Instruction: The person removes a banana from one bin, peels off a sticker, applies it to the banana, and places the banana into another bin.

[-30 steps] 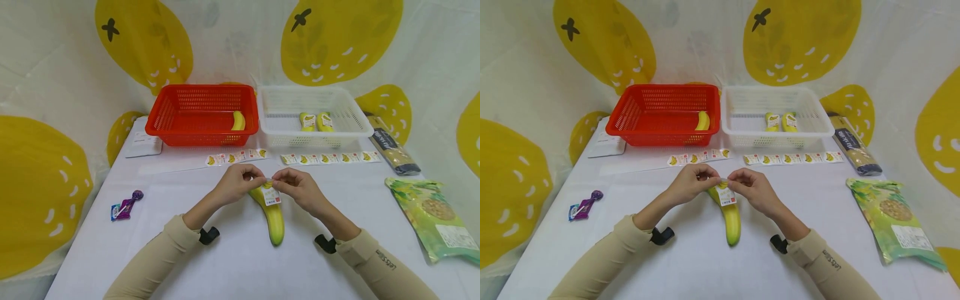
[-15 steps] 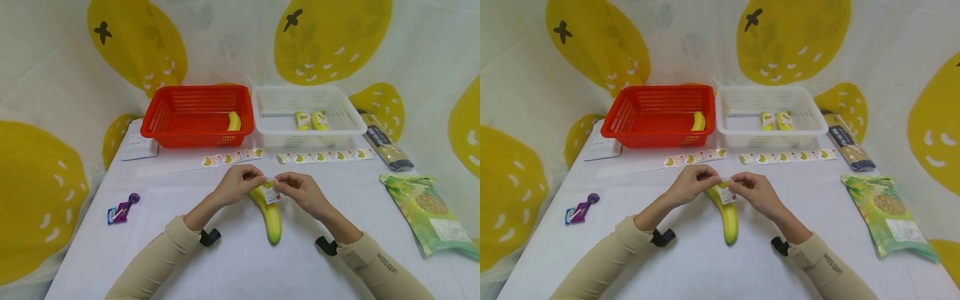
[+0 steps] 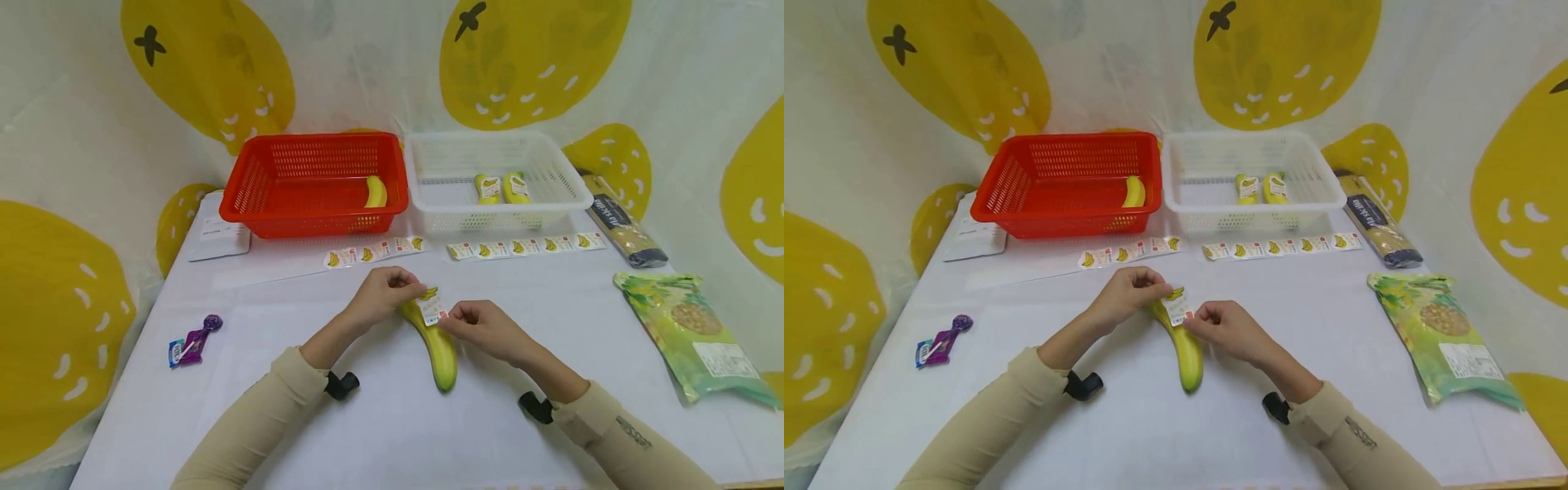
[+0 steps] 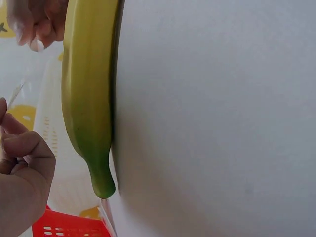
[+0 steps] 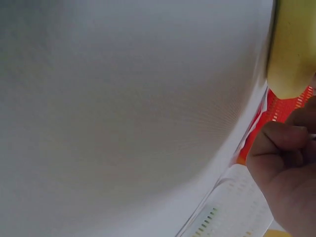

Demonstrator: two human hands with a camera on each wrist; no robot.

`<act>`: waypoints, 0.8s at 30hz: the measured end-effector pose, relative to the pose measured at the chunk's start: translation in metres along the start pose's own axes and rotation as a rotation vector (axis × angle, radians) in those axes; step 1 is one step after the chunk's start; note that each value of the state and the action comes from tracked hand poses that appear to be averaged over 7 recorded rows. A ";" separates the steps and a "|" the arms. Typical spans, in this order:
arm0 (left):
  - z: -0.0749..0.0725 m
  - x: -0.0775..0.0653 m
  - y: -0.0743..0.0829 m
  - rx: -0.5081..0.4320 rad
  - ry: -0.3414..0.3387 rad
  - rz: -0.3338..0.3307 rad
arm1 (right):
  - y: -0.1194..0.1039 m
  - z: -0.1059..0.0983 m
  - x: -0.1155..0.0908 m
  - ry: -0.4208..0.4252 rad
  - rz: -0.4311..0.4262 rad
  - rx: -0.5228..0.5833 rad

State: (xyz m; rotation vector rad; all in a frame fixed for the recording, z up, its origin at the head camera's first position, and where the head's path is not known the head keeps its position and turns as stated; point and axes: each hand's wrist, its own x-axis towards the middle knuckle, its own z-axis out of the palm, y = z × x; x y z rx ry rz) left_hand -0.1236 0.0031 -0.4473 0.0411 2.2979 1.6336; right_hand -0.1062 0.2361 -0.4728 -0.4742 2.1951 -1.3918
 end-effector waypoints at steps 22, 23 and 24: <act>0.002 0.001 -0.011 -0.078 0.022 -0.001 | 0.004 -0.002 0.005 0.006 0.047 0.052; 0.002 0.001 -0.012 -0.052 0.033 0.003 | 0.005 -0.002 0.005 0.006 0.048 0.049; 0.002 0.002 -0.013 -0.025 0.044 0.005 | 0.005 -0.001 0.005 0.007 0.050 0.046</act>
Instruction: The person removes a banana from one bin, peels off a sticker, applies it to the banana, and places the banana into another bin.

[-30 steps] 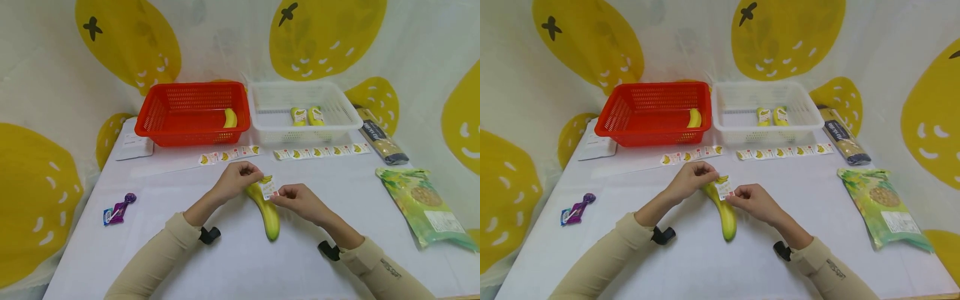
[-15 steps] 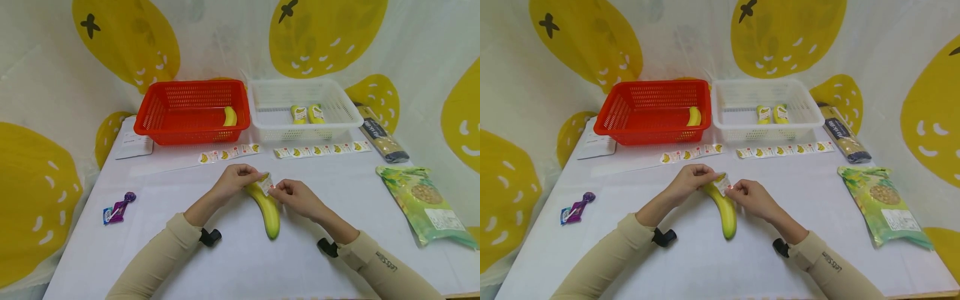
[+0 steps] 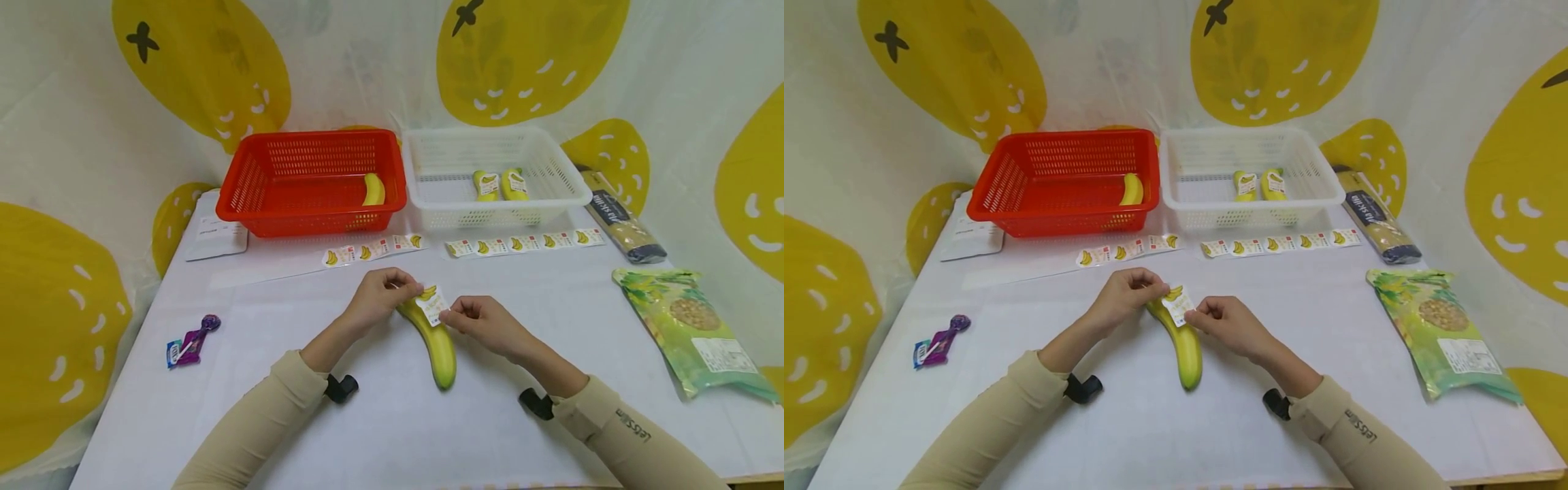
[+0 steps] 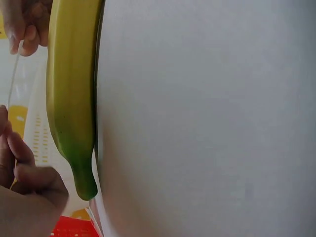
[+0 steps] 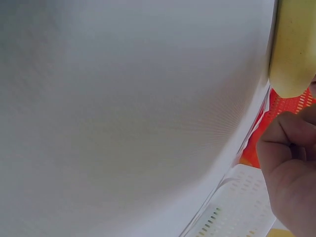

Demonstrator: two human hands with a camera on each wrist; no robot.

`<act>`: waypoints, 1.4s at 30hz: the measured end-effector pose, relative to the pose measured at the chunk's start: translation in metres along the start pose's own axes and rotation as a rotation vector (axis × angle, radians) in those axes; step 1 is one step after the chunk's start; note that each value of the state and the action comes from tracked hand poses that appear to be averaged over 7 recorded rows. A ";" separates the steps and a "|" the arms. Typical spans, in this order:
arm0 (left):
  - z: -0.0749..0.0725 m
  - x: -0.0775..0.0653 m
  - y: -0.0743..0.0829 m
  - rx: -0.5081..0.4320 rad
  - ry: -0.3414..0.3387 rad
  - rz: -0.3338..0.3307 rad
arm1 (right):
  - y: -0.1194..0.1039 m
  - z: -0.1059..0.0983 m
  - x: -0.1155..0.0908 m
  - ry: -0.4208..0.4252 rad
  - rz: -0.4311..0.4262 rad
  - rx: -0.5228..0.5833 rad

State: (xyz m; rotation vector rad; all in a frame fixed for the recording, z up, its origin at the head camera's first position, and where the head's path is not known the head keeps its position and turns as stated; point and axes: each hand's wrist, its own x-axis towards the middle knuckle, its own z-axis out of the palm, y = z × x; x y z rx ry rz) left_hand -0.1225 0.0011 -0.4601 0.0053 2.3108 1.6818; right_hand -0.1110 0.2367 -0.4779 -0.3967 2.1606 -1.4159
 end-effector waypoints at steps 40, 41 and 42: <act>0.010 0.001 -0.013 0.399 0.032 -0.004 | 0.001 0.020 0.006 0.049 0.089 -0.247; 0.010 0.001 -0.013 0.400 0.025 -0.004 | 0.001 0.021 0.006 0.051 0.086 -0.256; 0.010 0.001 -0.014 0.403 0.018 -0.001 | 0.001 0.021 0.006 0.054 0.086 -0.265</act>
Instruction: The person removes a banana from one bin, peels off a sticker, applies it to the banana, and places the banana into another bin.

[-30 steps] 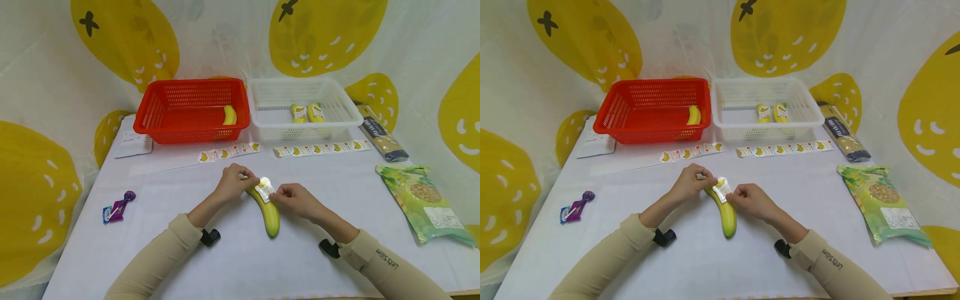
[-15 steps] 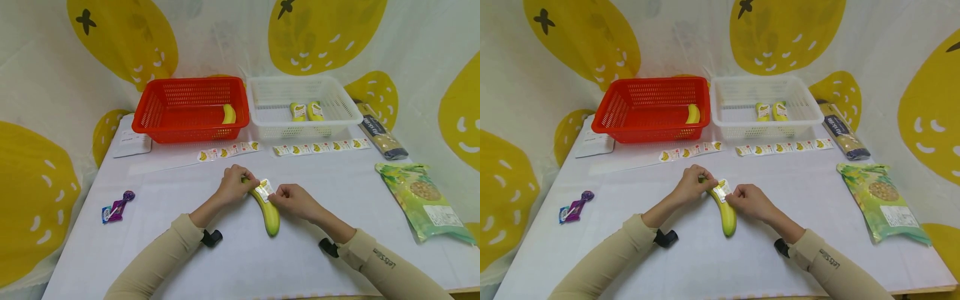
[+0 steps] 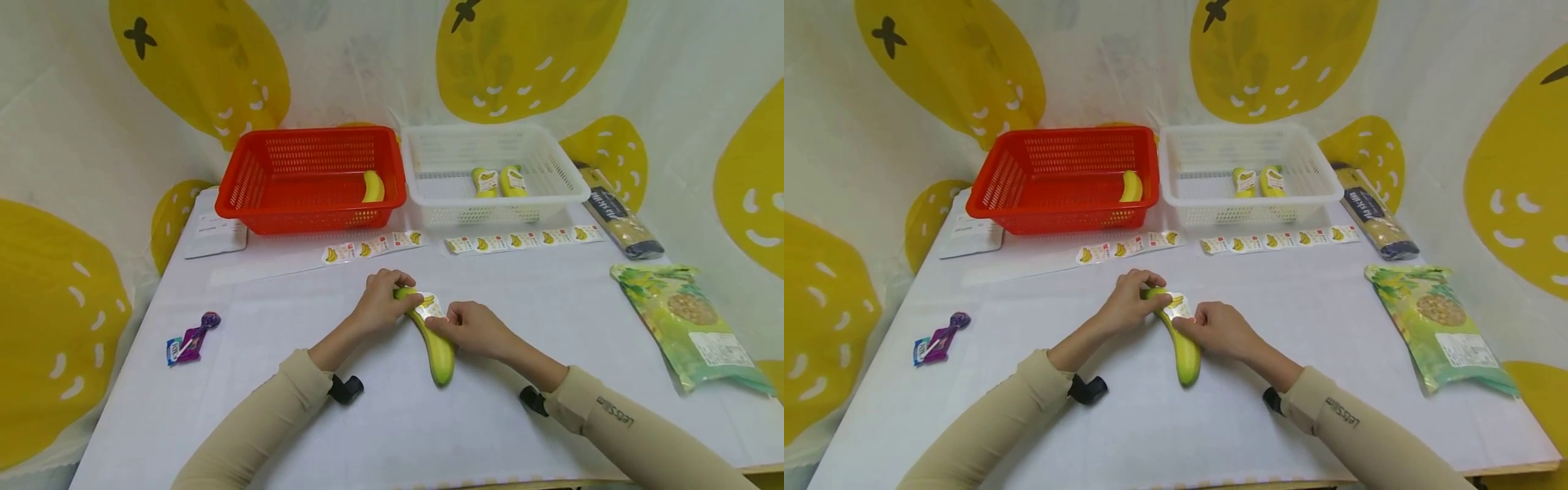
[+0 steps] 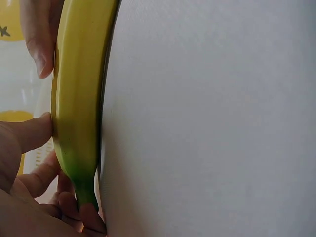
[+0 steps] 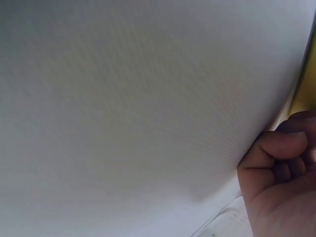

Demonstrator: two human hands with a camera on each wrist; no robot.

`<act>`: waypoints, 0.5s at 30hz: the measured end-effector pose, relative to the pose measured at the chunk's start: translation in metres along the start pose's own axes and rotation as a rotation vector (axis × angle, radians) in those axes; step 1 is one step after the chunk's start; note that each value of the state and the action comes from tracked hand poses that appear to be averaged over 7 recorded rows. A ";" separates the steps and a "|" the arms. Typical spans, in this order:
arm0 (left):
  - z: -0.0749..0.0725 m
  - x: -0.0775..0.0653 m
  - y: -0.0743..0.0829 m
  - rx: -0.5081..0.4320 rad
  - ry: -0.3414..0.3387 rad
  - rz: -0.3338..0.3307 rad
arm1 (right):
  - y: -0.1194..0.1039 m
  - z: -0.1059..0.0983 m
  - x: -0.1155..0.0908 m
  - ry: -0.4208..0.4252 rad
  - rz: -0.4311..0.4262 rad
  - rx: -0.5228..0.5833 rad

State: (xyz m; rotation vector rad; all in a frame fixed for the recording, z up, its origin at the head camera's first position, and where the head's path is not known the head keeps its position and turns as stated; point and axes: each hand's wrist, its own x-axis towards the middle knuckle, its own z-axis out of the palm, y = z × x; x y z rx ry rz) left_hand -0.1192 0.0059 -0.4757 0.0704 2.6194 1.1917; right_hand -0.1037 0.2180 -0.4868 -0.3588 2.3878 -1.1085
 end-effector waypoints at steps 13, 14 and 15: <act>-0.009 0.006 -0.013 0.000 0.003 0.020 | 0.000 -0.001 0.000 -0.033 0.015 0.005; -0.010 0.006 -0.013 -0.003 -0.001 0.017 | -0.001 -0.001 0.000 -0.035 0.010 0.001; -0.011 0.006 -0.013 -0.006 -0.005 0.015 | -0.001 -0.001 0.001 -0.036 0.006 -0.001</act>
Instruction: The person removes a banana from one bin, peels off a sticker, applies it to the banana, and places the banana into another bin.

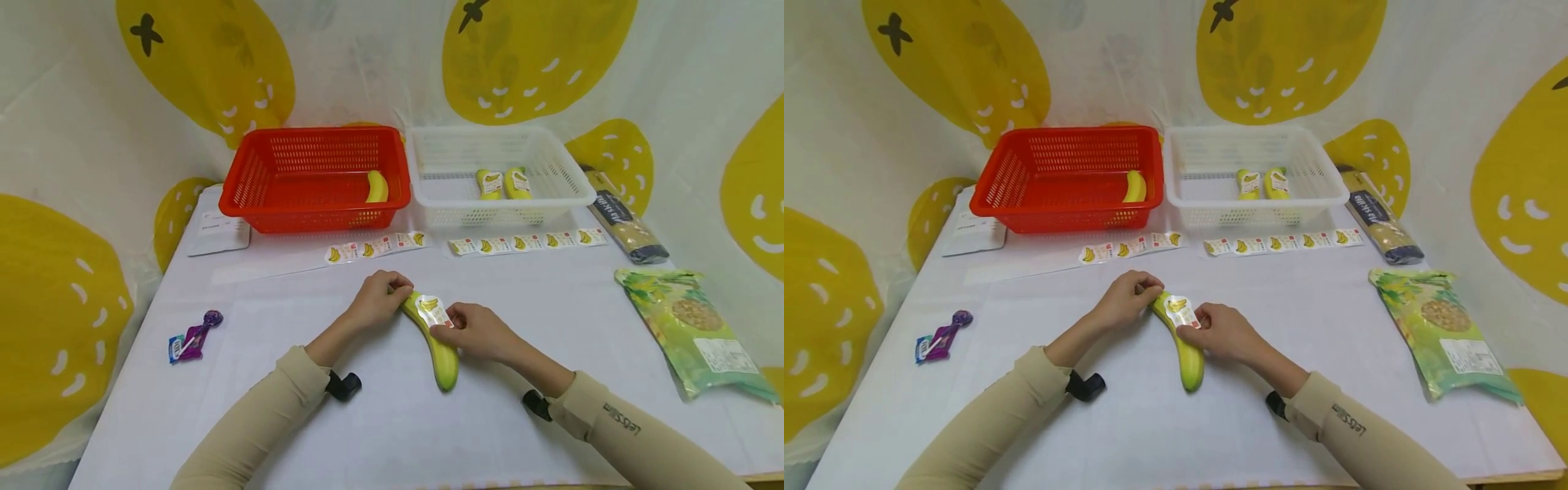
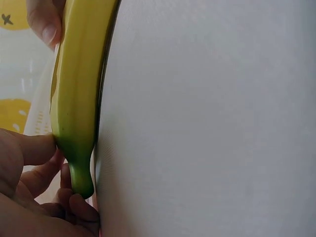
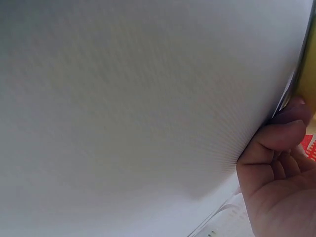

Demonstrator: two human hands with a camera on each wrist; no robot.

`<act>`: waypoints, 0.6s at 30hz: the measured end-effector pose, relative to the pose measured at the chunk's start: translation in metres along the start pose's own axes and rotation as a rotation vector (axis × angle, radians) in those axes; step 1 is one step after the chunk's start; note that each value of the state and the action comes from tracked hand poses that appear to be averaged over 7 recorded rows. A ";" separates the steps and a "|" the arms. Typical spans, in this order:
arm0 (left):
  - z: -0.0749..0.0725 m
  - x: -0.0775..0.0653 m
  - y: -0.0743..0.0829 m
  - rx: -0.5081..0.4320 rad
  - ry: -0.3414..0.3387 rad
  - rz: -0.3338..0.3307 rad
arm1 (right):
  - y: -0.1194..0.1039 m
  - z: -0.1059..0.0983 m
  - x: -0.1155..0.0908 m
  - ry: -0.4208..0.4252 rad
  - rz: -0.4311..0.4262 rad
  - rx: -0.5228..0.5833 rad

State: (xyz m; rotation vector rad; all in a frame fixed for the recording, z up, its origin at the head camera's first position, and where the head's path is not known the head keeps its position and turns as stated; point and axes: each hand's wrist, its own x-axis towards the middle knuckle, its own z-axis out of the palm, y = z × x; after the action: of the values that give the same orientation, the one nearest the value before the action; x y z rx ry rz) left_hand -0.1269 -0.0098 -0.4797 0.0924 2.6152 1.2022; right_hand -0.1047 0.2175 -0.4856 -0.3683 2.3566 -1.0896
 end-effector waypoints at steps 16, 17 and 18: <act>0.007 -0.018 0.020 -0.614 0.048 -0.309 | -0.004 -0.005 -0.001 0.164 -0.046 0.044; 0.007 -0.020 0.021 -0.645 0.011 -0.324 | -0.005 -0.005 -0.001 0.162 -0.056 0.048; 0.008 -0.021 0.021 -0.667 -0.020 -0.333 | -0.006 -0.006 -0.001 0.161 -0.064 0.049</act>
State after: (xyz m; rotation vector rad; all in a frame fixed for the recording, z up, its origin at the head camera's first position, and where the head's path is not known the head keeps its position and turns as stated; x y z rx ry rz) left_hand -0.1054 0.0064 -0.4646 -0.4322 1.9696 1.8292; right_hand -0.1065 0.2178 -0.4774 -0.3524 2.4677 -1.2467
